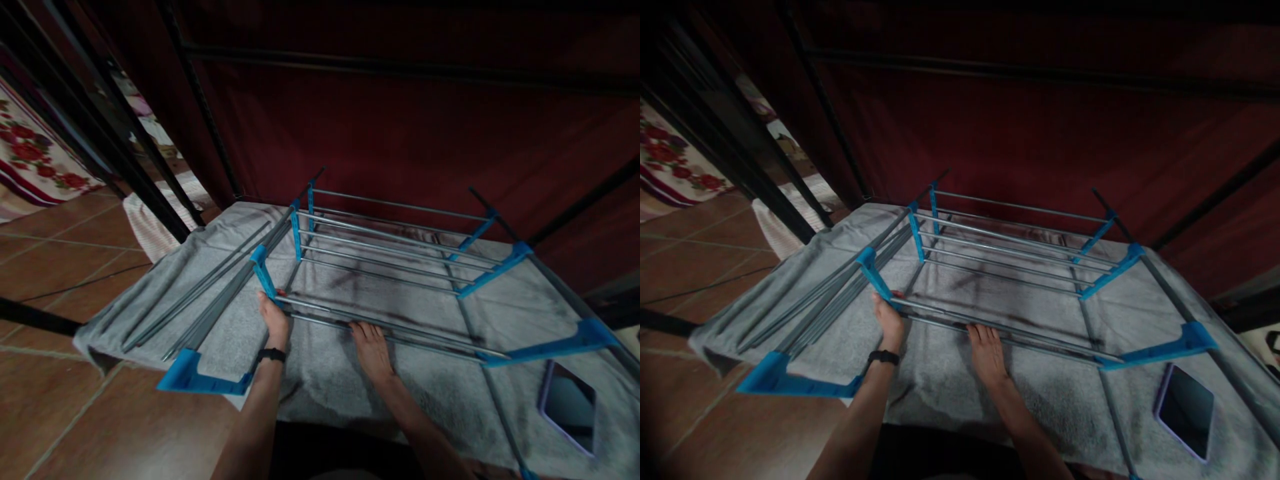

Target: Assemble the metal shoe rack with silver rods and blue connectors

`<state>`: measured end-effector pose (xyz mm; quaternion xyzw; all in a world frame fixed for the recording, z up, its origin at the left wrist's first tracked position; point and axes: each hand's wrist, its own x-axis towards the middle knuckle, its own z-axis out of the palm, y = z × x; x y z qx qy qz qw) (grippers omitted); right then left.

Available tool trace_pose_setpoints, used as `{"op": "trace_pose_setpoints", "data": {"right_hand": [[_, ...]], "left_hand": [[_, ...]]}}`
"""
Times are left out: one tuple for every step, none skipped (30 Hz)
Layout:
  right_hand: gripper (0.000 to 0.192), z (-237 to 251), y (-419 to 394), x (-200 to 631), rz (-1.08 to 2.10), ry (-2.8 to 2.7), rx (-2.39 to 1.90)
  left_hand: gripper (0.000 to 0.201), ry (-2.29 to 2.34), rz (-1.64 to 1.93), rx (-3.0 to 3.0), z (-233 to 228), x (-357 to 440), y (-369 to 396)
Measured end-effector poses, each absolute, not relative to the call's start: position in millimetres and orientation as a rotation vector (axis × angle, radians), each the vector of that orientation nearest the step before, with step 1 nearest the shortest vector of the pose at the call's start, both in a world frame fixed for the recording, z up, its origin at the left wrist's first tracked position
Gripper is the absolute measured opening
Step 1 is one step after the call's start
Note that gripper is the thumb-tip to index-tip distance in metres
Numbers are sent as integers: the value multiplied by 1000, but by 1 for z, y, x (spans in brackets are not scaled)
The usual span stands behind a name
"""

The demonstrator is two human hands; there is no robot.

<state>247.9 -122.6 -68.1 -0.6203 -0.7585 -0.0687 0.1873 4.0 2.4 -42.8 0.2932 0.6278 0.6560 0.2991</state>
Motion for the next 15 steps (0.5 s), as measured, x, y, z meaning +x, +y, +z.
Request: {"op": "trace_pose_setpoints", "data": {"right_hand": [[35,-68,-123,248,-201,-2130,-1743],[35,-68,-123,248,-208,-2126,-1739],[35,-68,-123,247,-211,-2122,-1735],[34,-68,-123,247,-210,-2119,-1733],[34,-68,-123,247,-205,-2114,-1733],[34,-68,-122,247,-198,-2105,-1735],[34,-68,-122,247,-192,-2096,-1733],[34,-68,-121,247,-190,-2087,-1729],[34,-69,-121,247,-193,-2082,-1721],[35,-69,-120,247,-201,-2076,-1714],[35,-69,-120,247,-212,-2072,-1710],[36,-69,-119,247,-221,-2069,-1709],[36,-69,-119,247,-226,-2065,-1710],[36,-69,-119,247,-225,-2060,-1712],[35,-69,-119,247,-219,-2055,-1714]], "left_hand": [[67,1670,1739,776,-44,4,3],[67,1676,1741,770,-44,4,3],[66,1682,1743,764,-44,4,4],[66,1689,1743,758,-44,5,4],[66,1693,1742,750,-42,5,4],[66,1695,1740,740,-41,5,3],[65,1693,1738,729,-39,6,3],[65,1688,1739,718,-37,7,2],[65,1682,1742,708,-35,7,2],[65,1676,1747,698,-34,8,3],[65,1671,1752,692,-33,8,3],[65,1667,1758,685,-32,9,4],[65,1664,1765,675,-32,9,6],[64,1662,1772,662,-33,9,7],[64,1661,1779,647,-34,10,9]]}}
